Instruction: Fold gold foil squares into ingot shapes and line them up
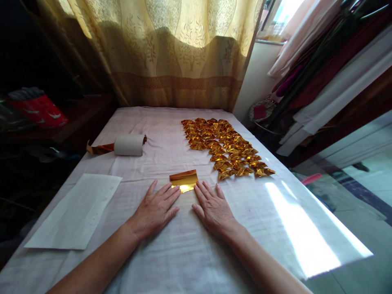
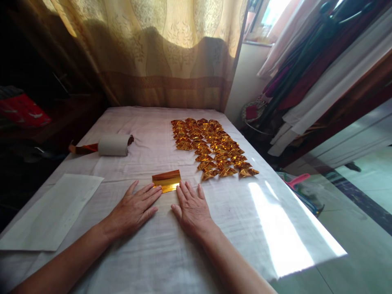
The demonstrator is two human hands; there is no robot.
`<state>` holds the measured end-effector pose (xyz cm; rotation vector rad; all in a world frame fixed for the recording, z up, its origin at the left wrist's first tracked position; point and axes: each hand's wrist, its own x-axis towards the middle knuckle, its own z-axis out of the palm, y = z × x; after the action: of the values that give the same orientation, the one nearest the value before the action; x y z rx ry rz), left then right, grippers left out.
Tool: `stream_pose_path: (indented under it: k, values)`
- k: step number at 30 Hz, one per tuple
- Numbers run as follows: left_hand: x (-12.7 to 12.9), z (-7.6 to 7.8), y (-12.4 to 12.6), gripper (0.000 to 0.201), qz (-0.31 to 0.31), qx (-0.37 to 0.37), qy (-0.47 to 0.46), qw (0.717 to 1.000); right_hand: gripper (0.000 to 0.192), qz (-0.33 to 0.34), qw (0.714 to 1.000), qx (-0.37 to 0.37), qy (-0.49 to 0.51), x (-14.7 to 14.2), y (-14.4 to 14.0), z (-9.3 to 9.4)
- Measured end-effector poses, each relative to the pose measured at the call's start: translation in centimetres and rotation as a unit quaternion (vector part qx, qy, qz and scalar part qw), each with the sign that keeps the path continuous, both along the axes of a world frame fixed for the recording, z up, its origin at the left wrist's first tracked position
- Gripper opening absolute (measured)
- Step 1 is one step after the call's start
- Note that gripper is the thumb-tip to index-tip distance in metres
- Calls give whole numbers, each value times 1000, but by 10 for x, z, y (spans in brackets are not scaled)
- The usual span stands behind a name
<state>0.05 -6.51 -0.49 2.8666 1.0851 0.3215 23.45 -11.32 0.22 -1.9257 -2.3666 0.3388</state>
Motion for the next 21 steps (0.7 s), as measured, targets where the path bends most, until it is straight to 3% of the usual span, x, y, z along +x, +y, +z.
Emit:
stream_pose_path:
  k: [5,8,12,17,21]
  values:
    - [-8,4,-4,32,-3,41,-45,998,49,52,997,59,6,-3,-1,3]
    - [-11,9,-4,23,2,65,-57,996,32,91,991,99,17,-8,7,11]
    - [-6,17,2,20,-1,78,-42,996,15,143,984,102,-1,-14,27,20]
    - [-2,18,6,23,-24,124,-6,992,11,156,979,129,-8,-14,39,15]
    - [-5,15,4,22,-20,144,-36,989,17,140,975,169,41,-9,35,4]
